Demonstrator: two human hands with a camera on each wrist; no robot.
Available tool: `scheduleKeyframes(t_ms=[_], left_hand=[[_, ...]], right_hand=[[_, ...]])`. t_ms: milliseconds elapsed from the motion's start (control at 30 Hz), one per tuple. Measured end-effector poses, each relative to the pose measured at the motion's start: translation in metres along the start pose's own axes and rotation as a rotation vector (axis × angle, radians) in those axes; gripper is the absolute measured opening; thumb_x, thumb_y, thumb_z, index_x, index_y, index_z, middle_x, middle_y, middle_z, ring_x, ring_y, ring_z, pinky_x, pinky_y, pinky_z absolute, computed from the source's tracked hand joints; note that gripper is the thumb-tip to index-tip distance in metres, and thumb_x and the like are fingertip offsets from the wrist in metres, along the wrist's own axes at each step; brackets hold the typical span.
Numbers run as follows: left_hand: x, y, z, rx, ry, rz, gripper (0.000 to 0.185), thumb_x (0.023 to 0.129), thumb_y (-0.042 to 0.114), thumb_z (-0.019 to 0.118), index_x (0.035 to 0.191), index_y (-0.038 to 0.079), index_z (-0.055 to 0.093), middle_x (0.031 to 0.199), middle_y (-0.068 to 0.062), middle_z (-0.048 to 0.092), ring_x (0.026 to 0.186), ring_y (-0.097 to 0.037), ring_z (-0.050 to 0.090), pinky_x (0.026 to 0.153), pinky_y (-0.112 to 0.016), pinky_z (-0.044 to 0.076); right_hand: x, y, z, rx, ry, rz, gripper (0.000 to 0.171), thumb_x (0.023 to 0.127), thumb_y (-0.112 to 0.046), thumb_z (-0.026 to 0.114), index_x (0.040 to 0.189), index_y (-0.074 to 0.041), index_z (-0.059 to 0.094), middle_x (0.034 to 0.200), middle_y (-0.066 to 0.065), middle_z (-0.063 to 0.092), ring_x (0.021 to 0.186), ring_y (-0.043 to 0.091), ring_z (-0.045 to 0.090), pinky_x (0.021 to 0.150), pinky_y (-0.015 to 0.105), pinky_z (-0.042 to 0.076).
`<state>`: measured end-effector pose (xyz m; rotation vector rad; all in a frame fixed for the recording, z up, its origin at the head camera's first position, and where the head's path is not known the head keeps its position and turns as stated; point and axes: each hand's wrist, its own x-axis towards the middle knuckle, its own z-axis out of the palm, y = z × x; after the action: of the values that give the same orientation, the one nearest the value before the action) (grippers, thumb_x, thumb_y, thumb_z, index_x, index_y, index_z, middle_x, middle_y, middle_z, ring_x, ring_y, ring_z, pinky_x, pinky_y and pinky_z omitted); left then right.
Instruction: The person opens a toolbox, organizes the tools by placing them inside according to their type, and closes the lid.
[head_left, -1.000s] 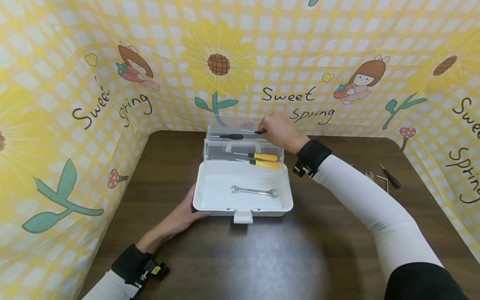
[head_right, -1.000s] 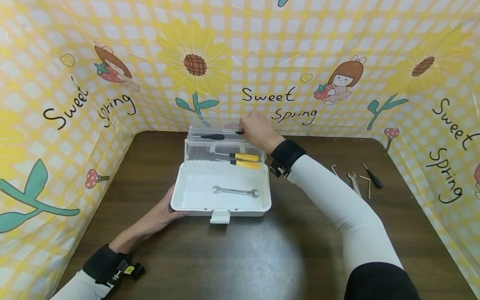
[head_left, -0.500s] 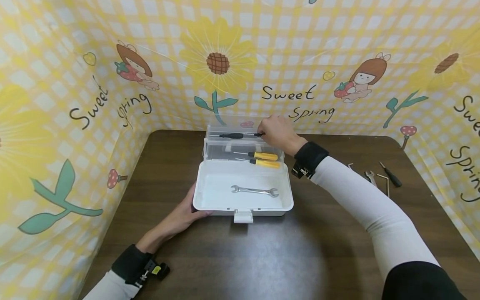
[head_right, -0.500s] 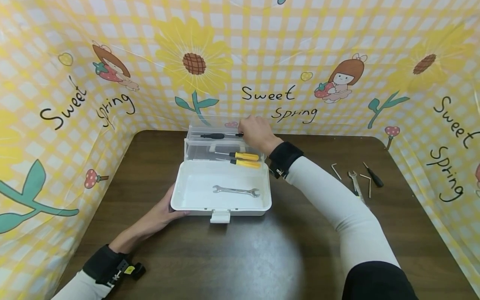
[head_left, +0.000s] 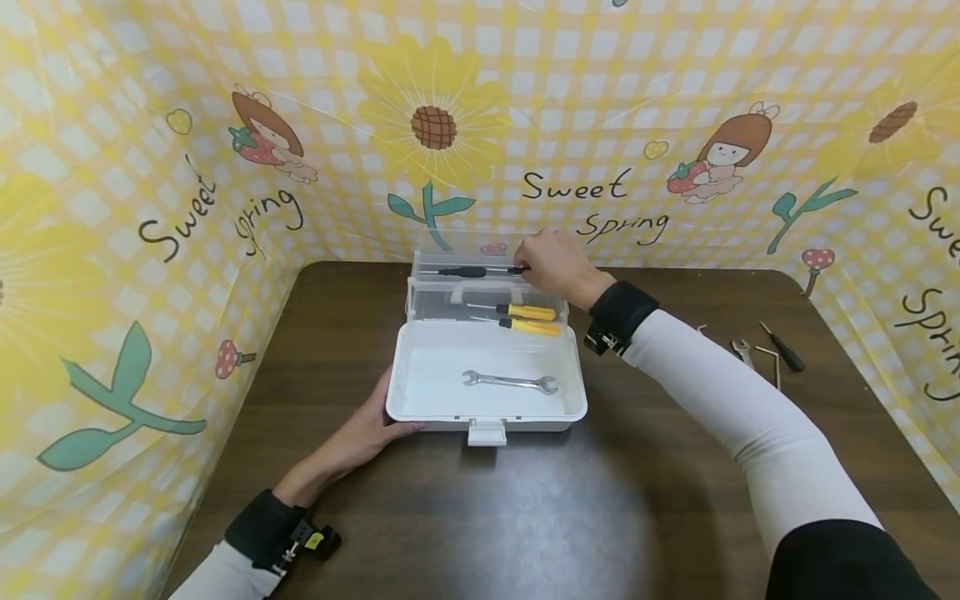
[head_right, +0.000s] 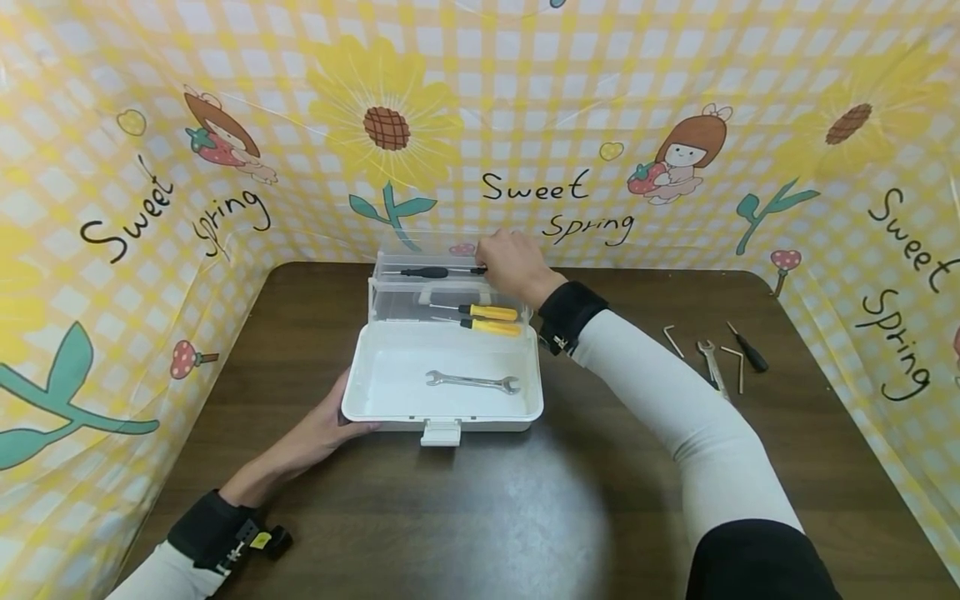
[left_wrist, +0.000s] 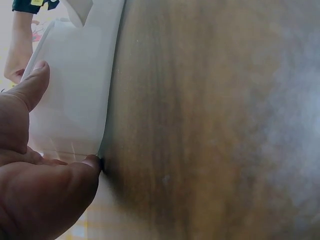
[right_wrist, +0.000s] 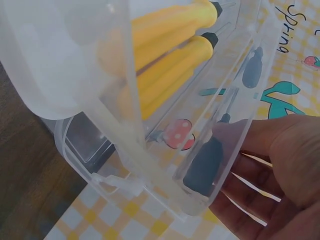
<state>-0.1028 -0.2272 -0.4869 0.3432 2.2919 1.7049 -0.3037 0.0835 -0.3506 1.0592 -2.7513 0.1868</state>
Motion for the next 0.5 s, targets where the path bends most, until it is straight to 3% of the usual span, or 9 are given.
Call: scheduleKeyframes(t_ms=[133,233,500], left_hand=[[0.0,-0.001,0.0,0.005,-0.001,-0.003,0.111,0.098,0.022,0.079,0.171,0.027,-0.005,0.178,-0.009,0.001,0.161,-0.033,0.008,0.124,-0.062,0.014],[0.001,-0.001,0.0,0.01,-0.005,0.002,0.111,0.098,0.022,0.079,0.171,0.027,-0.005,0.178,-0.01,0.0,0.162,-0.034,0.008,0.124,-0.063,0.013],[0.001,-0.002,-0.001,0.005,-0.008,0.009,0.111,0.098,0.021,0.079,0.171,0.027,-0.005,0.178,-0.009,0.001,0.161,-0.032,0.01,0.123,-0.062,0.014]], right_hand=[[-0.001,0.0,-0.002,0.012,-0.019,0.014,0.006,0.094,-0.007,0.078,0.094,-0.008,0.084,0.09,0.008,0.079,0.071,0.021,0.064,0.064,0.035,0.052],[-0.001,0.001,-0.005,0.019,-0.034,0.028,0.012,0.093,-0.01,0.08,0.104,-0.007,0.085,0.102,0.01,0.081,0.078,0.023,0.07,0.072,0.039,0.057],[-0.006,0.008,-0.019,0.012,-0.047,0.076,0.022,0.093,-0.015,0.081,0.114,-0.007,0.083,0.113,0.011,0.08,0.09,0.026,0.076,0.072,0.042,0.061]])
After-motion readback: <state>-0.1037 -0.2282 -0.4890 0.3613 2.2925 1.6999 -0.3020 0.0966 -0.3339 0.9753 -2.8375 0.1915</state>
